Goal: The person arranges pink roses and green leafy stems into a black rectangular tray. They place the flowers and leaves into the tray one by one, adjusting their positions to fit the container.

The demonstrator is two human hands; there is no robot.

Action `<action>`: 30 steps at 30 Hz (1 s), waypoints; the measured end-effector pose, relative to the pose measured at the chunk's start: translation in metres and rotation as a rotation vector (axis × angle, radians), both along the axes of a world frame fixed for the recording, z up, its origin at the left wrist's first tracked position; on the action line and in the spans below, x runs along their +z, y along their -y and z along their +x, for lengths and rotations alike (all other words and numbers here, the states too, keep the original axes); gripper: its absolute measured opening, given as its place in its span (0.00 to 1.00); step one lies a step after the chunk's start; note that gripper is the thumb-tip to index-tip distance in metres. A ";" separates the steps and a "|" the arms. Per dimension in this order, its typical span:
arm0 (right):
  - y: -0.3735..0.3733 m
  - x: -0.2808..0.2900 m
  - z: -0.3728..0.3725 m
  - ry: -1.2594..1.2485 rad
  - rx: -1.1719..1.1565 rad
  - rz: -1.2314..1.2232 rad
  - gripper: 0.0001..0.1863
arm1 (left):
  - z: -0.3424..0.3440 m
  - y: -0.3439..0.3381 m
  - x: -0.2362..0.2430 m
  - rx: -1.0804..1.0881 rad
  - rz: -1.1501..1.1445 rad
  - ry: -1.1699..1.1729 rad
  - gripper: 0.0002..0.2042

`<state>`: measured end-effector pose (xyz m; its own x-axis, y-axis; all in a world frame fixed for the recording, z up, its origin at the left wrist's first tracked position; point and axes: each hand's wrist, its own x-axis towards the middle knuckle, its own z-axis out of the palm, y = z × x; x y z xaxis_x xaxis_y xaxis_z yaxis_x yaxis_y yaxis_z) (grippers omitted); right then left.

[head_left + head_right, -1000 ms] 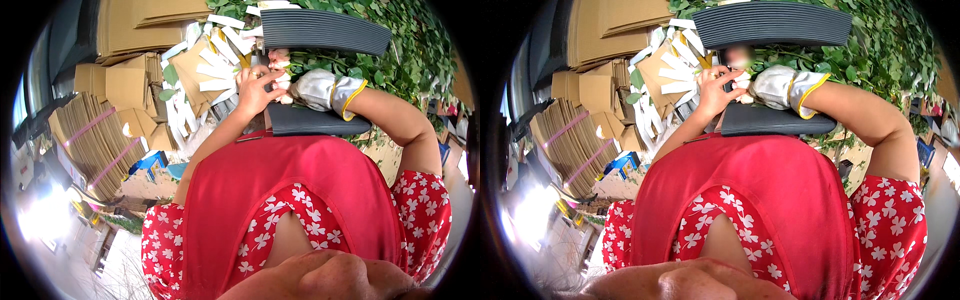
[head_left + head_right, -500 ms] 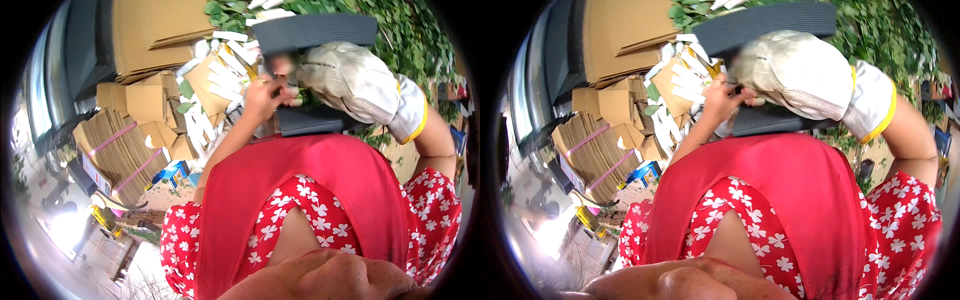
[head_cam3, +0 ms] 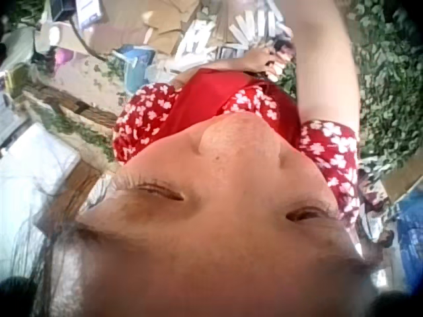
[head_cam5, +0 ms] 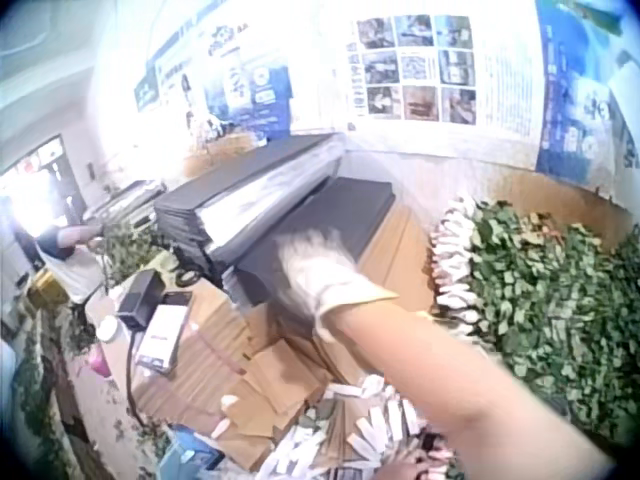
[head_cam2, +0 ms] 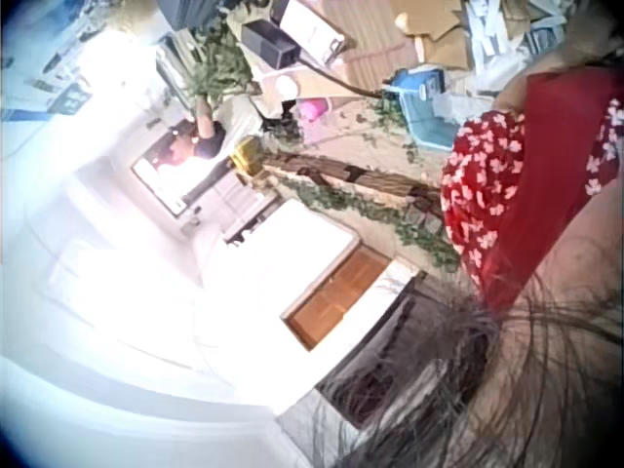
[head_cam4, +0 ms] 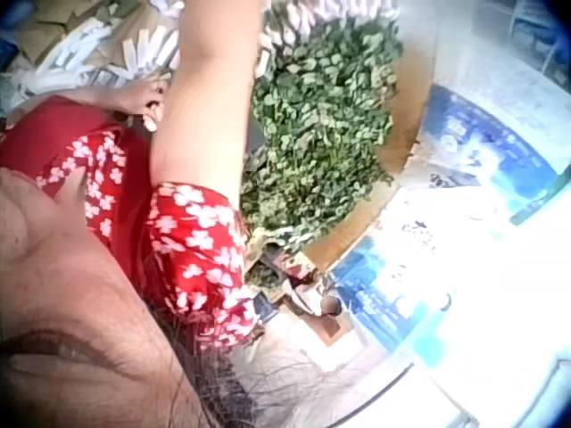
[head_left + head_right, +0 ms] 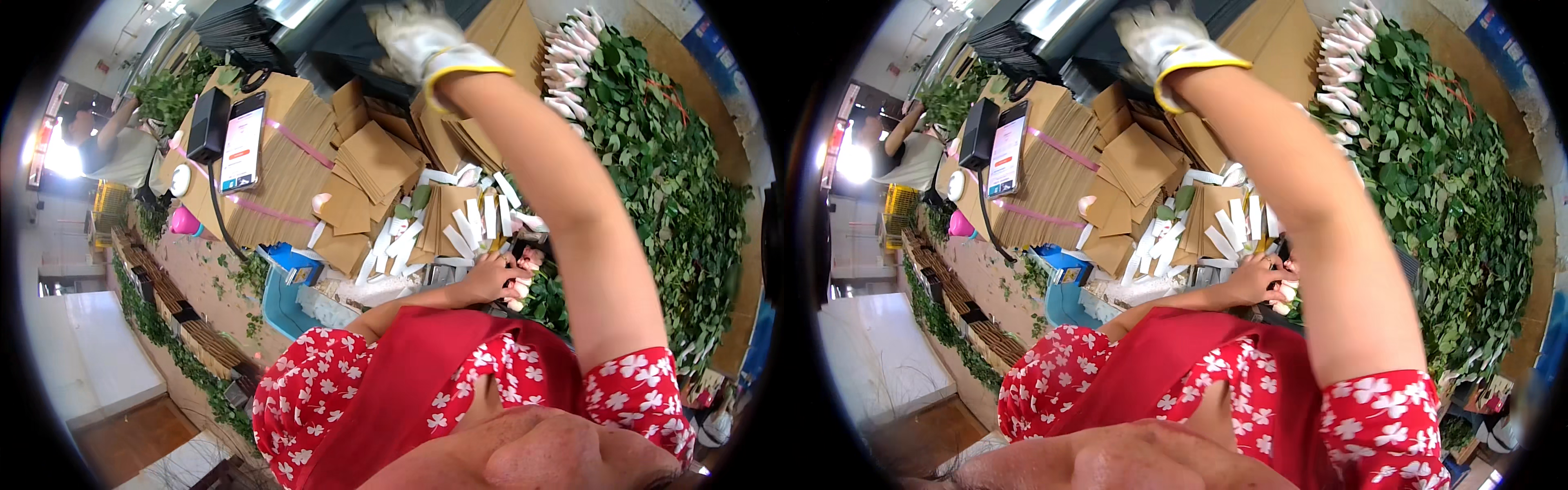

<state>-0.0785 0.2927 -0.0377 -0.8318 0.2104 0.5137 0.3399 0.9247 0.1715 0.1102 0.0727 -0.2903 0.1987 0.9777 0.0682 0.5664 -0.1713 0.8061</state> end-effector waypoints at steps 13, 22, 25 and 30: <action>0.149 0.040 0.398 0.386 -0.067 -0.148 0.21 | -0.065 -0.004 0.132 0.214 -0.747 1.633 0.10; 0.128 -0.125 0.403 0.467 0.021 -0.665 0.27 | -0.025 -0.046 0.047 -0.034 -0.637 -0.321 0.24; 0.125 -0.150 0.407 0.495 -0.010 -0.632 0.27 | -0.023 -0.029 0.072 -0.077 -0.115 -0.328 0.22; 0.106 -0.048 0.383 0.669 0.089 -0.699 0.26 | -0.002 -0.030 0.037 -0.350 -0.069 -0.394 0.48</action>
<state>0.3047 0.1871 -0.0857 -0.9341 0.2103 -0.2885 0.2955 0.9090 -0.2941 0.1087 0.1030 -0.2537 0.5115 0.8479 -0.1393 0.7472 -0.3588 0.5595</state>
